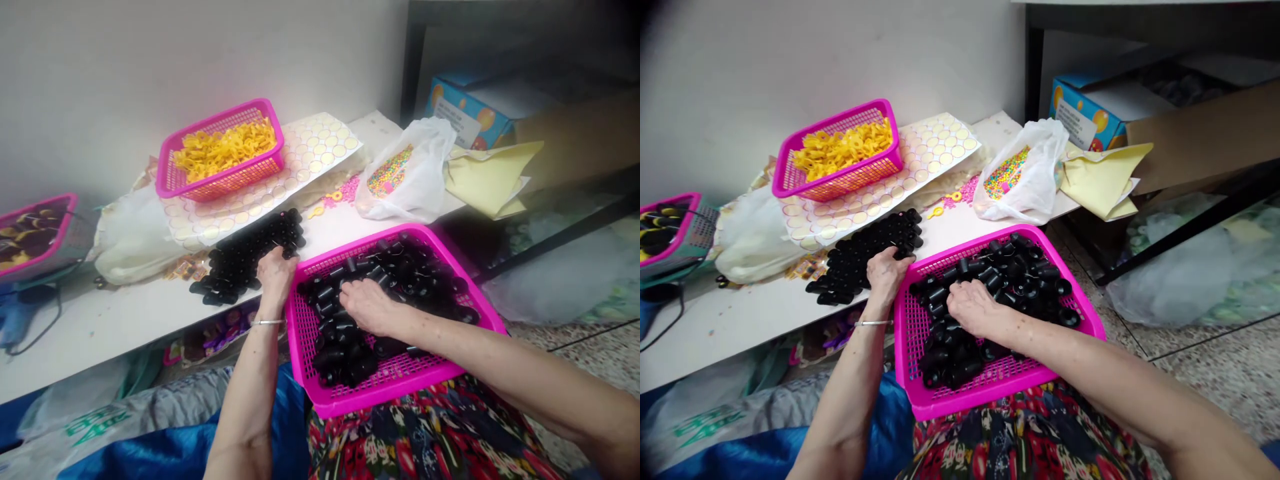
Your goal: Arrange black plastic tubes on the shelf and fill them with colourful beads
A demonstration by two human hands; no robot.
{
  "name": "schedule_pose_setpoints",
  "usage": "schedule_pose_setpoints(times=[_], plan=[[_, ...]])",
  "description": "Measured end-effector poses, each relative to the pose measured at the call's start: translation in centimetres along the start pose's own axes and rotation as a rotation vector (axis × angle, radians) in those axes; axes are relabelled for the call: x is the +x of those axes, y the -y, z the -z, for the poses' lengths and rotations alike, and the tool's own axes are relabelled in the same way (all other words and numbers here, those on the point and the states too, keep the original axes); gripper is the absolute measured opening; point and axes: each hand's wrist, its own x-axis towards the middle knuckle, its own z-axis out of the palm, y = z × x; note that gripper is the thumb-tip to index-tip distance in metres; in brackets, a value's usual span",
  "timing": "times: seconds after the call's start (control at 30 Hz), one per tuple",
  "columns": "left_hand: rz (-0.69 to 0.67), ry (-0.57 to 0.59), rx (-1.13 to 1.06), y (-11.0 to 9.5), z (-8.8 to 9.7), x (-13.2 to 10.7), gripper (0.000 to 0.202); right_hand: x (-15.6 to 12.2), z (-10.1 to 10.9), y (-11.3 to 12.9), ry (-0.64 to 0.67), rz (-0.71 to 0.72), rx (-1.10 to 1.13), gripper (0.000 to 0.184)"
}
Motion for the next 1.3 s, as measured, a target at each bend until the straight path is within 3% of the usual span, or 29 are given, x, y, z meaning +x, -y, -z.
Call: schedule_pose_setpoints(times=[0.13, 0.2, 0.3, 0.4, 0.47, 0.57, 0.7, 0.83, 0.93, 1.1, 1.2, 1.3], plan=[[-0.038, -0.174, -0.085, 0.4, 0.6, -1.0, 0.039, 0.4, 0.3, 0.5, 0.043, -0.011, -0.006, 0.020], [-0.088, -0.194, -0.191, 0.6, 1.2, -2.3, 0.038, 0.3, 0.9, 0.2, 0.076, -0.027, 0.025, 0.018], [-0.385, 0.075, -0.217, 0.4, 2.0, -5.2, 0.022, -0.5, 1.5, -0.5, 0.103, -0.025, 0.038, 0.018], [-0.731, 0.364, 0.013, -0.5, 1.8, -8.6, 0.021, -1.7, 1.5, -1.5, 0.115, -0.042, 0.047, 0.025], [-0.819, 0.434, 0.154, -1.2, 1.0, -10.3, 0.027, -2.5, 1.3, -2.1, 0.115, -0.070, 0.086, 0.028], [-0.828, 0.453, 0.243, -1.7, -0.1, -11.2, 0.026, -3.5, 1.1, -3.1, 0.123, -0.098, 0.196, 0.029], [-0.725, 0.388, 0.079, -1.4, -0.1, -10.8, 0.015, -4.6, 0.6, -4.0, 0.045, -0.135, 0.436, 0.026], [-0.511, 0.407, -0.647, -1.6, 1.2, -11.3, 0.014, -5.5, 0.8, -3.2, -0.194, -0.169, 0.693, 0.030], [-0.354, 0.477, -1.090, -2.3, 1.9, -12.7, 0.016, -5.9, 1.6, -1.8, -0.266, -0.152, 0.967, 0.035], [-0.151, 0.577, -1.329, -3.8, 1.8, -14.3, 0.016, -6.5, 1.6, -0.1, -0.314, -0.162, 1.241, 0.021], [0.090, 0.616, -1.516, -4.4, 1.9, -14.2, 0.019, -6.8, 0.6, -0.1, -0.411, -0.263, 1.379, 0.024], [0.325, 0.754, -1.775, -4.7, 2.2, -13.7, 0.023, -7.2, 0.0, 0.0, -0.497, -0.367, 1.450, 0.025]])
